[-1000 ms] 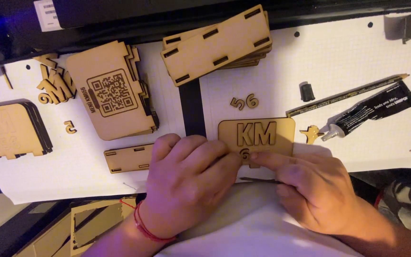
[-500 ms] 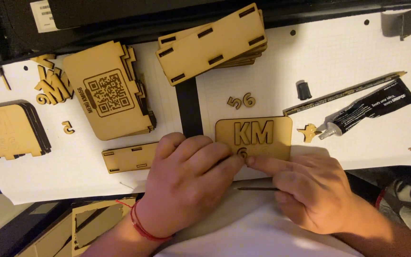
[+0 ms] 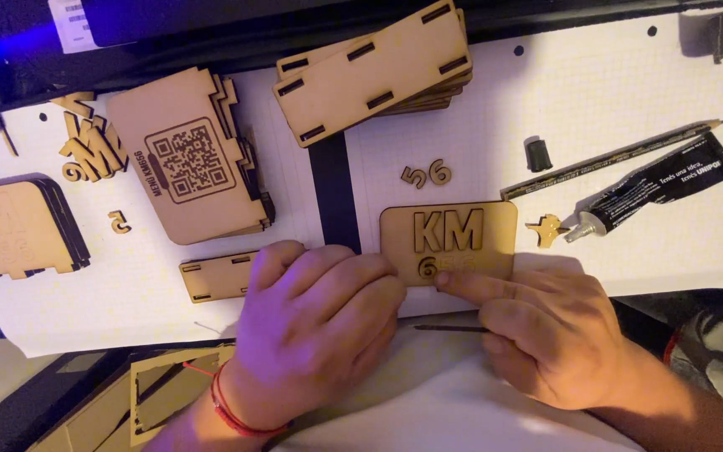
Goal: Applying glue to small laser-cut wooden characters and symbols and assembling them onto a wooden base plate.
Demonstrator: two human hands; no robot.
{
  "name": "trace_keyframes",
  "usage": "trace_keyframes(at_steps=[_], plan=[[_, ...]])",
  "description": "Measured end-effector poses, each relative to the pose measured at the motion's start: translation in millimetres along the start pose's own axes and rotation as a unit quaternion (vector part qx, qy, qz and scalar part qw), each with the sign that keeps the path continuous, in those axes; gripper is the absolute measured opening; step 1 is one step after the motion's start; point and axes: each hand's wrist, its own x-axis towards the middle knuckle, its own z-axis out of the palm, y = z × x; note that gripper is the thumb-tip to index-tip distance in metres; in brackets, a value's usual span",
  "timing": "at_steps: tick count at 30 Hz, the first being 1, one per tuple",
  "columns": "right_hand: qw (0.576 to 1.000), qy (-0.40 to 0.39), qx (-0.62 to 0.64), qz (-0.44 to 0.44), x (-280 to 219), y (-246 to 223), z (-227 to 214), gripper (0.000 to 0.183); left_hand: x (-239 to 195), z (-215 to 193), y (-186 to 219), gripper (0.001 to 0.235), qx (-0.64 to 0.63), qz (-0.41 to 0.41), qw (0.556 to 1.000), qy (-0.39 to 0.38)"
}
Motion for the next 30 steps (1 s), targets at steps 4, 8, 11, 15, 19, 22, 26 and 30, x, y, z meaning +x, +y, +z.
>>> trace_keyframes(at_steps=[4, 8, 11, 15, 19, 22, 26, 30], plan=[[1.000, -0.007, 0.004, 0.000, -0.9, 0.2, 0.6, 0.011, -1.6, -0.6, -1.3, 0.010, -0.009, -0.001, 1.000, -0.016], [1.000, -0.001, -0.003, 0.002, 0.8, -1.0, -0.9, 0.011, 1.6, -1.5, -0.9, 0.011, 0.001, 0.012, 1.000, -0.010], [1.000, 0.003, 0.012, 0.008, 1.2, -1.6, -1.0, 0.017, 3.2, -2.3, -0.6, 0.015, -0.024, 0.029, 0.999, -0.021], [1.000, 0.006, -0.004, 0.016, -0.1, -1.8, -0.5, 0.017, 3.2, -0.9, 0.2, 0.018, -0.050, 0.034, 0.997, -0.038], [1.000, 0.008, -0.007, 0.017, 0.3, -2.2, -0.7, 0.016, 3.2, -1.4, 0.7, 0.016, -0.027, 0.038, 0.999, -0.027], [1.000, -0.002, -0.005, 0.013, 0.7, -1.5, -1.1, 0.021, 2.2, -1.9, 0.4, 0.015, -0.046, 0.040, 0.997, -0.041], [1.000, -0.005, 0.007, 0.012, 3.2, -2.3, -2.0, 0.021, 3.2, -2.0, 1.6, 0.016, -0.034, 0.037, 0.998, -0.036], [1.000, -0.009, 0.004, 0.017, 3.3, -3.0, -2.7, 0.017, 5.7, -3.6, 2.5, 0.015, -0.027, 0.039, 0.998, -0.034]])
